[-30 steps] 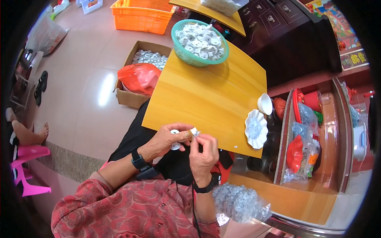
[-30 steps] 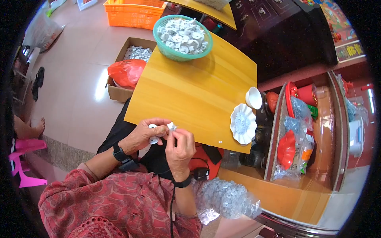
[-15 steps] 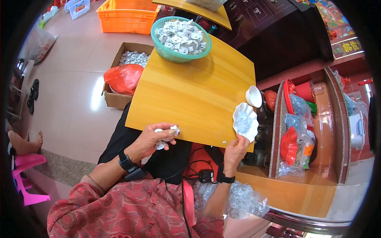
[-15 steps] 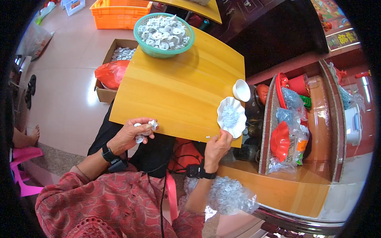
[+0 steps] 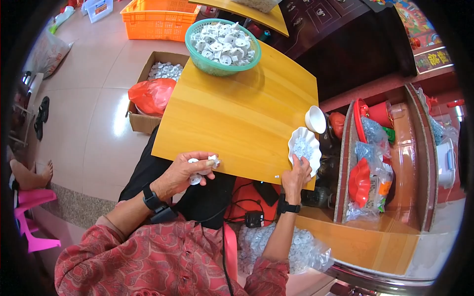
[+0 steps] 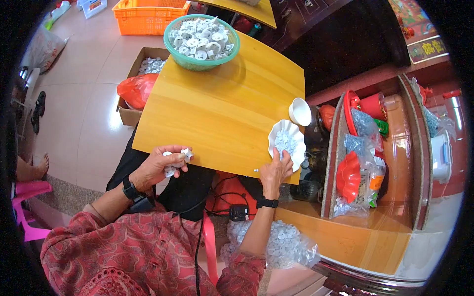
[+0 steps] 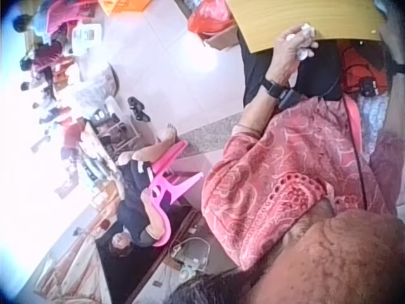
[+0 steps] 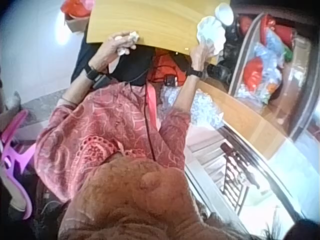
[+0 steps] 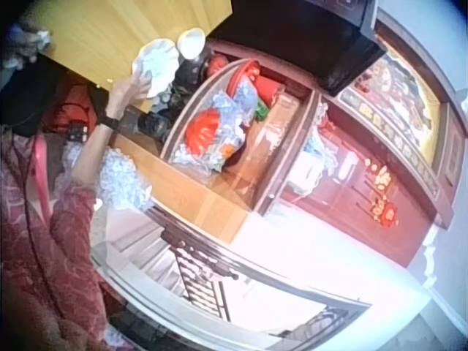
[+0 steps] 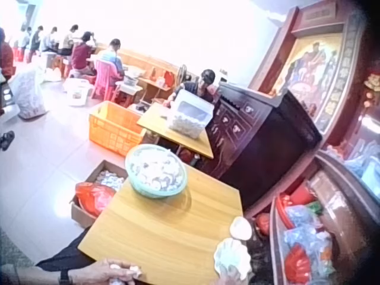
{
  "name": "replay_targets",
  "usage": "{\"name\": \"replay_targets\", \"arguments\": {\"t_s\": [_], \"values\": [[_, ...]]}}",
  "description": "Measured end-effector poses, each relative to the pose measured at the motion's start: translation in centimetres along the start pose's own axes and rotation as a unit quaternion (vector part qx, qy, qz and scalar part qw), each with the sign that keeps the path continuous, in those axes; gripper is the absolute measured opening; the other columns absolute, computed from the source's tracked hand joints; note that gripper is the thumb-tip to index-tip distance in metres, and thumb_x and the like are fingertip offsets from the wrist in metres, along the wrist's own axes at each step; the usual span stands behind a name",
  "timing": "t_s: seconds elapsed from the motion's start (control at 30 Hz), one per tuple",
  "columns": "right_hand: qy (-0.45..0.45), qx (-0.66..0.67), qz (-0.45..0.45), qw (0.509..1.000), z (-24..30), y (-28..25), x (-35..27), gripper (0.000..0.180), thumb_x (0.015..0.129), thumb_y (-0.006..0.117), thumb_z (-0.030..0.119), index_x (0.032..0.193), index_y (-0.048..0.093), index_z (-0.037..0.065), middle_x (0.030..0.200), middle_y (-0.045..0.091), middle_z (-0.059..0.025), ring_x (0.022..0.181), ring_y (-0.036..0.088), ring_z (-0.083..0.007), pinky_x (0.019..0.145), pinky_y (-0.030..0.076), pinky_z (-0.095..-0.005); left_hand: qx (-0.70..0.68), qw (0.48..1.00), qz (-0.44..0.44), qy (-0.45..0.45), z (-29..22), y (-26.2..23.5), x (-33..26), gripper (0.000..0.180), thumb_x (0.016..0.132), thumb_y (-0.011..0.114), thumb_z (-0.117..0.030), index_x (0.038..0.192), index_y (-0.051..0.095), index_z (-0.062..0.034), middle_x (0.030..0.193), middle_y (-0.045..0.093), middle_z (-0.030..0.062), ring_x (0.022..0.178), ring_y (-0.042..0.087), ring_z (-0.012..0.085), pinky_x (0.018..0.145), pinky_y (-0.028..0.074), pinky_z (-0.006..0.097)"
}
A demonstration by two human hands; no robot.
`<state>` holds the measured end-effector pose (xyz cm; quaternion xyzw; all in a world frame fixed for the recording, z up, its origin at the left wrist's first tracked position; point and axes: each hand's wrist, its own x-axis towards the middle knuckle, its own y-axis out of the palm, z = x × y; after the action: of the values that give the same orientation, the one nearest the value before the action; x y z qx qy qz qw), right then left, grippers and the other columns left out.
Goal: Assembling and bagging small white plastic components at a work table.
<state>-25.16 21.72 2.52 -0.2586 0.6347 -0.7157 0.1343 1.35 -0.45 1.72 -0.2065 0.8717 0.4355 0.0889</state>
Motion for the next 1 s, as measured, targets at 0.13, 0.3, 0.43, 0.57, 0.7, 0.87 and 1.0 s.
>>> {"name": "replay_targets", "arguments": {"t_s": [0.13,0.3,0.43,0.57,0.7,0.87,1.0], "values": [[0.006,0.132,-0.014,0.991,-1.3,0.9,0.6,0.046,0.071,0.059,0.002,0.117,0.061,0.005,0.131,0.045,-0.015,0.124,0.038,-0.0353,0.102,0.029,-0.0503,-0.001,1.0,0.004,-0.001,-0.1,0.1,-0.1,0.034,0.088,0.066,-0.016,0.116,0.059,0.0021,0.103,0.065,0.0116,0.076,0.066,0.0163,0.056,0.054,0.024],[0.031,0.074,-0.069,0.994,-1.1,1.1,0.7,0.043,0.073,0.057,0.005,0.116,0.061,0.005,0.126,0.051,-0.0147,0.121,0.042,-0.0354,0.102,0.033,-0.0455,0.001,1.0,0.007,0.002,0.1,-0.2,0.2,0.035,0.088,0.067,-0.016,0.117,0.059,0.0025,0.104,0.065,0.0116,0.076,0.066,0.016,0.055,0.054,0.024],[0.018,0.032,-0.018,0.999,-1.1,1.1,0.8,0.043,0.072,0.06,0.006,0.115,0.062,0.005,0.125,0.052,-0.0142,0.122,0.041,-0.0337,0.102,0.03,-0.05,0.0,1.0,0.005,0.0,0.0,-0.1,0.2,0.035,0.088,0.067,-0.016,0.116,0.059,0.0026,0.103,0.065,0.0115,0.075,0.066,0.0156,0.055,0.054,0.023],[0.025,0.091,-0.043,0.995,-1.2,1.0,0.9,0.037,0.075,0.062,0.011,0.112,0.064,0.006,0.124,0.052,-0.0136,0.121,0.042,-0.033,0.101,0.031,-0.0487,0.011,1.0,0.007,0.002,-0.1,0.1,0.2,0.03,0.09,0.064,-0.015,0.115,0.061,0.0011,0.099,0.065,0.0094,0.075,0.067,0.0153,0.054,0.054,0.023],[0.009,0.099,-0.067,0.993,-0.8,1.0,0.7,0.03,0.078,0.068,0.019,0.106,0.066,0.006,0.123,0.053,-0.0126,0.118,0.044,-0.0318,0.098,0.034,-0.0466,0.009,1.0,0.006,0.001,-0.2,0.0,0.1,0.031,0.089,0.065,-0.015,0.115,0.061,0.0015,0.099,0.065,0.0094,0.075,0.067,0.0153,0.054,0.054,0.023],[0.007,0.094,-0.084,0.992,-0.7,1.4,0.6,0.025,0.078,0.071,0.019,0.099,0.068,0.006,0.114,0.057,-0.0108,0.112,0.048,-0.0301,0.094,0.035,-0.0467,0.005,1.0,0.006,0.001,-0.2,0.2,0.1,0.034,0.087,0.068,-0.016,0.115,0.06,0.0031,0.103,0.066,0.0113,0.073,0.066,0.0146,0.055,0.053,0.022],[-0.021,0.073,-0.133,0.988,0.1,1.2,0.4,0.018,0.078,0.071,0.014,0.094,0.068,0.006,0.104,0.06,-0.0099,0.104,0.052,-0.0292,0.089,0.038,-0.0451,0.006,1.0,0.001,0.0,-0.2,0.2,-0.1,0.035,0.087,0.069,-0.017,0.115,0.06,0.0034,0.103,0.066,0.0109,0.073,0.066,0.0144,0.055,0.053,0.022]]}}
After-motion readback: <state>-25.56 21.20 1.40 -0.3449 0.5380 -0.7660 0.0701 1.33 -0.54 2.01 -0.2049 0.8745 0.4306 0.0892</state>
